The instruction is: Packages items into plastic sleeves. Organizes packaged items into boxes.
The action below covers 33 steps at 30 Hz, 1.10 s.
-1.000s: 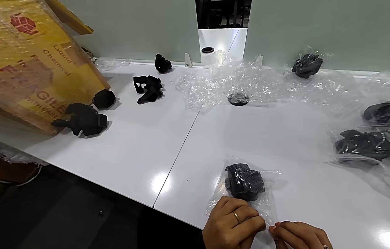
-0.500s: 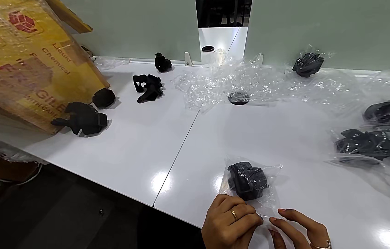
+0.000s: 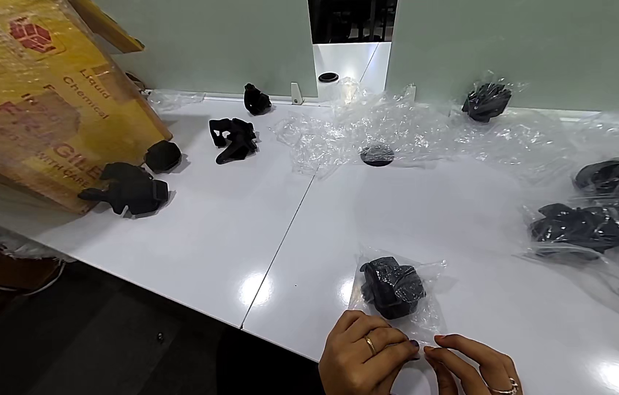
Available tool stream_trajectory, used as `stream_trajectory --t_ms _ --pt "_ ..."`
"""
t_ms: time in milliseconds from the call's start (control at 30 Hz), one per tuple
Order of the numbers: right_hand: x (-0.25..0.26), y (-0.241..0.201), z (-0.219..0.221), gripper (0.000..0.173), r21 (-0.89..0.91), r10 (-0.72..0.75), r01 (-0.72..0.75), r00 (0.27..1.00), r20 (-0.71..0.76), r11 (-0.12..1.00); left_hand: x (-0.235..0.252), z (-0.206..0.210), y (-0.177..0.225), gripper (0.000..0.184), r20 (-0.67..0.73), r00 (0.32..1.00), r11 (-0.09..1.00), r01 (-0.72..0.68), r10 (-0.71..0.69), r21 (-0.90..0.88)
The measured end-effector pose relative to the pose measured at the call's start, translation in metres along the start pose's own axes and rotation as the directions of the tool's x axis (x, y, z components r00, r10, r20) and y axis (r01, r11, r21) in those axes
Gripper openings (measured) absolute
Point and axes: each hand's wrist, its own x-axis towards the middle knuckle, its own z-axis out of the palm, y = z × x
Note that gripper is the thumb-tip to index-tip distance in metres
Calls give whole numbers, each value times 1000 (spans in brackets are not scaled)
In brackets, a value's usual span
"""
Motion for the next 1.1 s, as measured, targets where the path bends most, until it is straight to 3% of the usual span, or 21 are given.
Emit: stream_trajectory --t_ms 433,733,900,1100 --pt "4 -4 0 17 -110 -76 88 991 110 990 3 -1 2 14 69 997 999 -27 25 22" --pt "7 -9 -1 19 -225 101 -101 995 -9 969 2 0 3 14 30 999 998 9 -11 61" --pt "4 -5 1 22 -150 28 -23 999 34 988 1 -1 1 14 29 999 999 18 -20 45" --pt "4 -4 4 18 -227 -61 68 997 37 971 1 0 2 14 49 998 999 -34 32 43"
